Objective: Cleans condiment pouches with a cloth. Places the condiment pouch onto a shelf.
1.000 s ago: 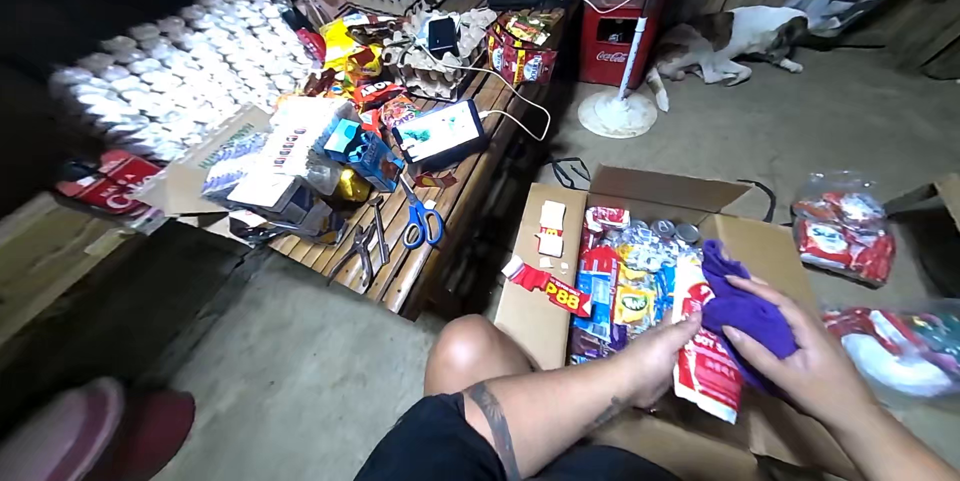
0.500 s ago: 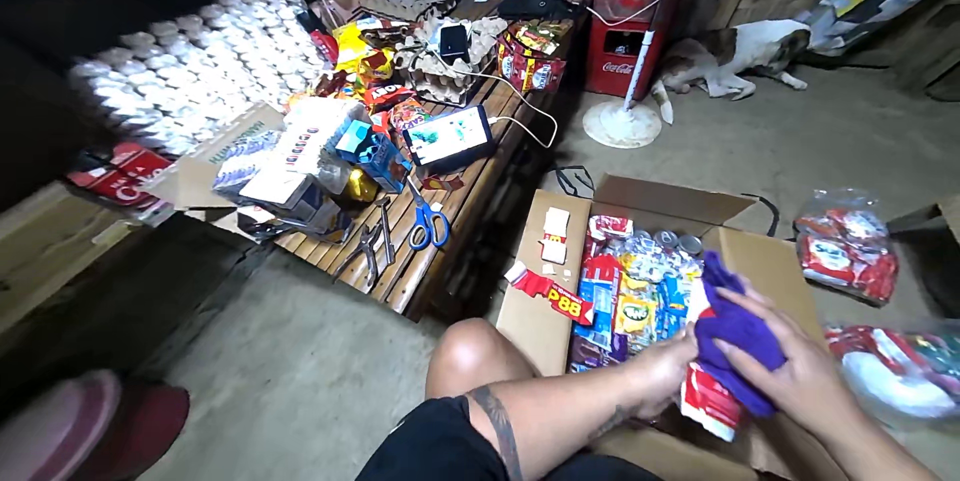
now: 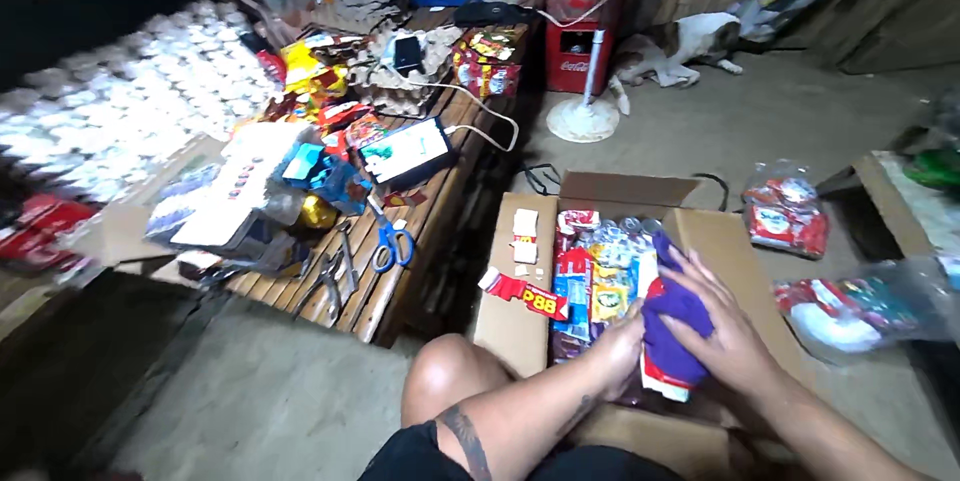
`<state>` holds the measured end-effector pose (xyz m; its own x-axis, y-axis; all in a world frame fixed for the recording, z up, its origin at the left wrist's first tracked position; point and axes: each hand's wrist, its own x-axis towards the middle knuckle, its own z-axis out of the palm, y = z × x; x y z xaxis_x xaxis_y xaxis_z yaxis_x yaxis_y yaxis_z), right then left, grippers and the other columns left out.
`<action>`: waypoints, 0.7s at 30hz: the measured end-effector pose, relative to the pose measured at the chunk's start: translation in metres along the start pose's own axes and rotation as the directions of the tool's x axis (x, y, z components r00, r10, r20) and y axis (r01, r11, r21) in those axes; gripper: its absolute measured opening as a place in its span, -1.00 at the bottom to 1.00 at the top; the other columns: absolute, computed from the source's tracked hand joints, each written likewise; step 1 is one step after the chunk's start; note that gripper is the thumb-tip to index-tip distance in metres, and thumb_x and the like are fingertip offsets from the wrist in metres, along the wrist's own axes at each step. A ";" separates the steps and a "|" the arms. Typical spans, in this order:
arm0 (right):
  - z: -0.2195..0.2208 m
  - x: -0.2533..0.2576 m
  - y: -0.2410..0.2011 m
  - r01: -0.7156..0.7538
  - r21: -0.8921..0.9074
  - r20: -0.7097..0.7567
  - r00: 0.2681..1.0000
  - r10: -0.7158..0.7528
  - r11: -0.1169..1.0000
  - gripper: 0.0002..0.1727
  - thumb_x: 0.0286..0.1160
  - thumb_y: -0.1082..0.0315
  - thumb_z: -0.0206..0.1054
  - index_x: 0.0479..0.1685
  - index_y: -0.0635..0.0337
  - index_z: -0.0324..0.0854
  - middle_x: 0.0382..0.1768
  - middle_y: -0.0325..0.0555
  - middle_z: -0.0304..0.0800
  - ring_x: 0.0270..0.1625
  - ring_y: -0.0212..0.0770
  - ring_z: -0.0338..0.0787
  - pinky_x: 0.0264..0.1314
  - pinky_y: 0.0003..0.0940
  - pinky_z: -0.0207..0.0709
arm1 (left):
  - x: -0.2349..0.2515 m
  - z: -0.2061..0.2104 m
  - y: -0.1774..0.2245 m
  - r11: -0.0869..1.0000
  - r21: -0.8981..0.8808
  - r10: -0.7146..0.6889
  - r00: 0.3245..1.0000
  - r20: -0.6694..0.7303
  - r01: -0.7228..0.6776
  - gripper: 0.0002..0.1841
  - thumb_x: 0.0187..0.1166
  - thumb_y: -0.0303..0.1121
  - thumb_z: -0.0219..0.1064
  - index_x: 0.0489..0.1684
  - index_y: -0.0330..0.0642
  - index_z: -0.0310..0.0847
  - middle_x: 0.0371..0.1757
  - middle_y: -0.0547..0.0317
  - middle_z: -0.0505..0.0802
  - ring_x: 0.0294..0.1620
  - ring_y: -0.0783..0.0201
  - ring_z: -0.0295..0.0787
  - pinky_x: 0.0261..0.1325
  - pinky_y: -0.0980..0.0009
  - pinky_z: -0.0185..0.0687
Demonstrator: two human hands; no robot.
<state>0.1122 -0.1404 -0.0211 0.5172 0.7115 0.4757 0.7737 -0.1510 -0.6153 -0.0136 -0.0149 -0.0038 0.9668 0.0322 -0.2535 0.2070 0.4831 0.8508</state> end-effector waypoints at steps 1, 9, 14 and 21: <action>-0.004 0.004 0.002 -0.075 -0.014 -0.033 0.997 0.075 0.997 -0.25 0.50 -0.20 0.21 0.52 0.19 0.55 0.64 0.27 0.42 0.76 0.29 0.28 0.74 0.25 0.14 | -0.002 0.003 -0.004 1.000 0.016 -0.019 0.999 0.034 0.019 -0.37 0.87 -0.14 -0.46 0.86 -0.30 -0.22 0.82 -0.17 0.14 0.75 0.21 0.21 0.73 0.23 0.18; 0.021 -0.023 -0.035 -0.038 -0.023 0.116 0.992 0.041 0.999 -0.34 0.49 -0.13 0.25 0.53 0.02 0.57 0.72 0.13 0.35 0.79 0.33 0.19 0.67 0.37 0.20 | 0.014 -0.014 -0.007 0.968 -0.251 -0.053 0.974 -0.221 -0.005 -0.38 0.89 0.02 -0.45 0.49 -0.20 0.36 0.09 0.10 0.81 0.08 0.32 0.78 0.15 0.27 0.73; 0.013 -0.016 -0.026 -0.075 -0.007 0.132 0.988 0.075 0.997 -0.32 0.57 -0.15 0.20 0.63 -0.01 0.48 0.79 0.19 0.17 0.85 0.32 0.05 0.76 0.27 0.13 | 0.013 -0.011 -0.009 0.979 -0.203 -0.020 0.982 -0.189 -0.020 -0.36 0.88 0.02 -0.50 0.51 -0.23 0.33 0.15 0.06 0.79 0.13 0.31 0.76 0.20 0.30 0.70; -0.005 0.004 -0.024 -0.602 0.159 0.107 0.798 0.593 0.782 -0.12 0.61 -0.17 0.18 0.85 0.10 0.09 0.85 0.27 -0.08 0.86 0.15 0.04 0.83 0.07 0.03 | 0.004 -0.007 -0.030 0.987 -0.157 -0.039 0.998 -0.040 0.032 -0.41 0.85 -0.15 -0.51 0.78 -0.23 -0.07 0.49 -0.03 0.59 0.43 0.23 0.61 0.47 0.20 0.54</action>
<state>0.0978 -0.1370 -0.0016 0.8324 0.5517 -0.0524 0.2352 -0.4373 -0.8680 -0.0166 -0.0234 -0.0336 0.9513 0.0482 -0.3044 0.2119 0.6149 0.7596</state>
